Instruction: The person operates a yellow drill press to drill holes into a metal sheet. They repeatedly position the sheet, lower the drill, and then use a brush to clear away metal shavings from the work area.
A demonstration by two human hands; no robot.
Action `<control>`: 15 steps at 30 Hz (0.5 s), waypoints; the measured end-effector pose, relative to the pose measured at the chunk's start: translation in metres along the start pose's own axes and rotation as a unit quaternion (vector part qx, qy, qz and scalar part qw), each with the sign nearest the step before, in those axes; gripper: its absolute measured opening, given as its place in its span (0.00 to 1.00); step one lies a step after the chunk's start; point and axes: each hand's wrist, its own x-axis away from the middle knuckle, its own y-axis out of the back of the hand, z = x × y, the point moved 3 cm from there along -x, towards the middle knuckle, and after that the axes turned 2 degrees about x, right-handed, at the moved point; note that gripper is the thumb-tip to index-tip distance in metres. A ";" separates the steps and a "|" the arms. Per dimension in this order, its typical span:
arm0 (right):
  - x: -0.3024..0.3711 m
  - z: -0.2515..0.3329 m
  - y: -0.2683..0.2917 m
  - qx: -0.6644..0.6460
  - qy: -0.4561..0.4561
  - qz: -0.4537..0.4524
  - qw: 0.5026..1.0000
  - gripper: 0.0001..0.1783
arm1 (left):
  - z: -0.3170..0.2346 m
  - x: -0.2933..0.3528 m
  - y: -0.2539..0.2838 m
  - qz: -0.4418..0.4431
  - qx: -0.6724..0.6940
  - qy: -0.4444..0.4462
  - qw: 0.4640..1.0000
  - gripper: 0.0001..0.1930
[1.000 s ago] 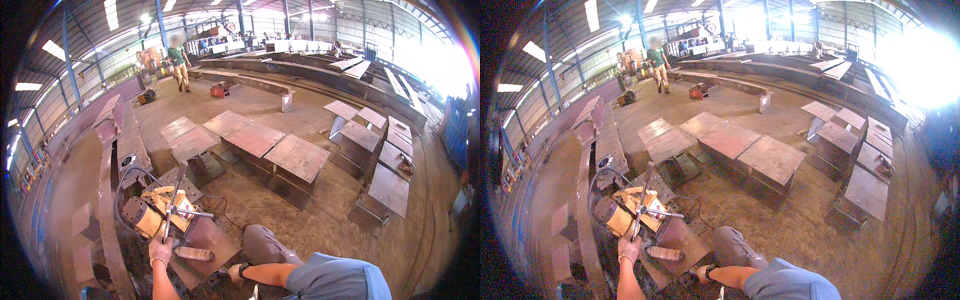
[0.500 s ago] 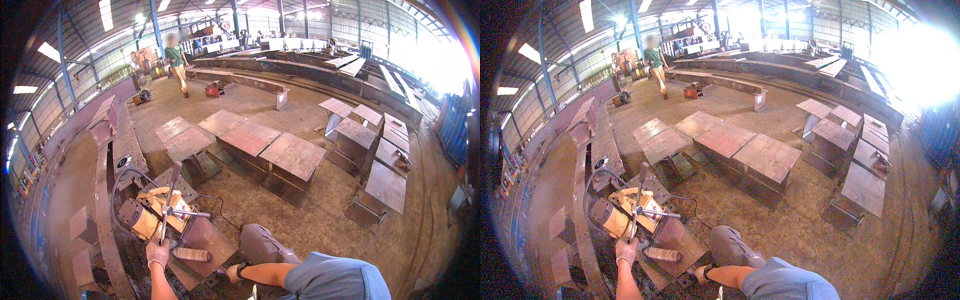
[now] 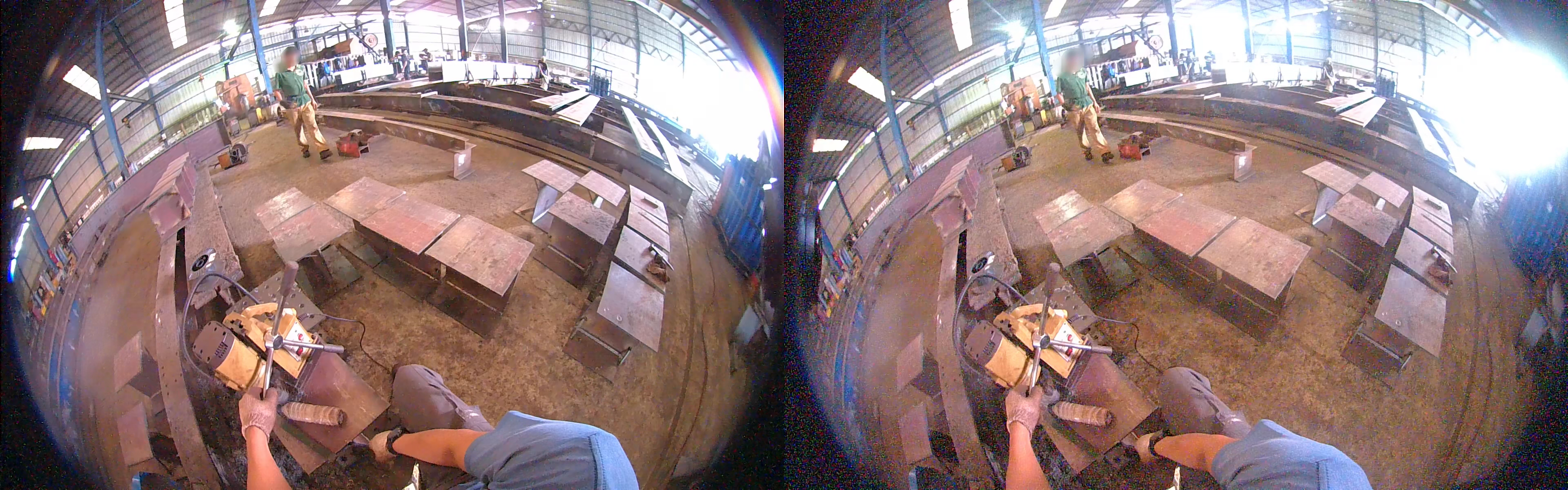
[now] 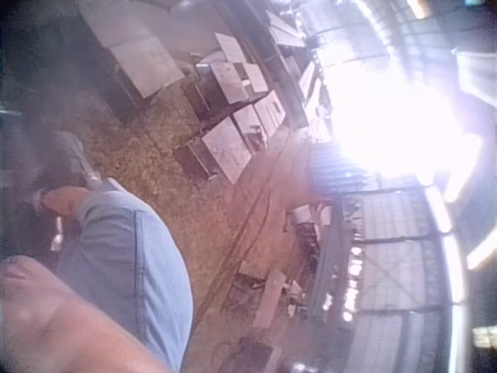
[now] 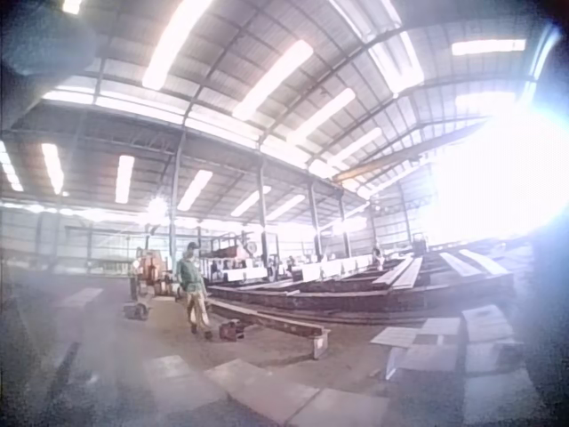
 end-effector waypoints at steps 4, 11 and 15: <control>-0.002 -0.006 -0.006 -0.001 0.002 -0.020 1.000 0.25 | -0.015 0.005 0.002 -0.014 -0.045 -0.036 0.998 0.21; -0.013 -0.001 -0.010 0.017 0.025 -0.045 0.999 0.24 | 0.008 -0.001 0.001 -0.020 -0.018 -0.017 1.000 0.22; -0.020 -0.018 -0.019 -0.020 0.000 0.003 1.000 0.23 | -0.010 0.003 -0.001 -0.033 -0.039 -0.069 0.996 0.22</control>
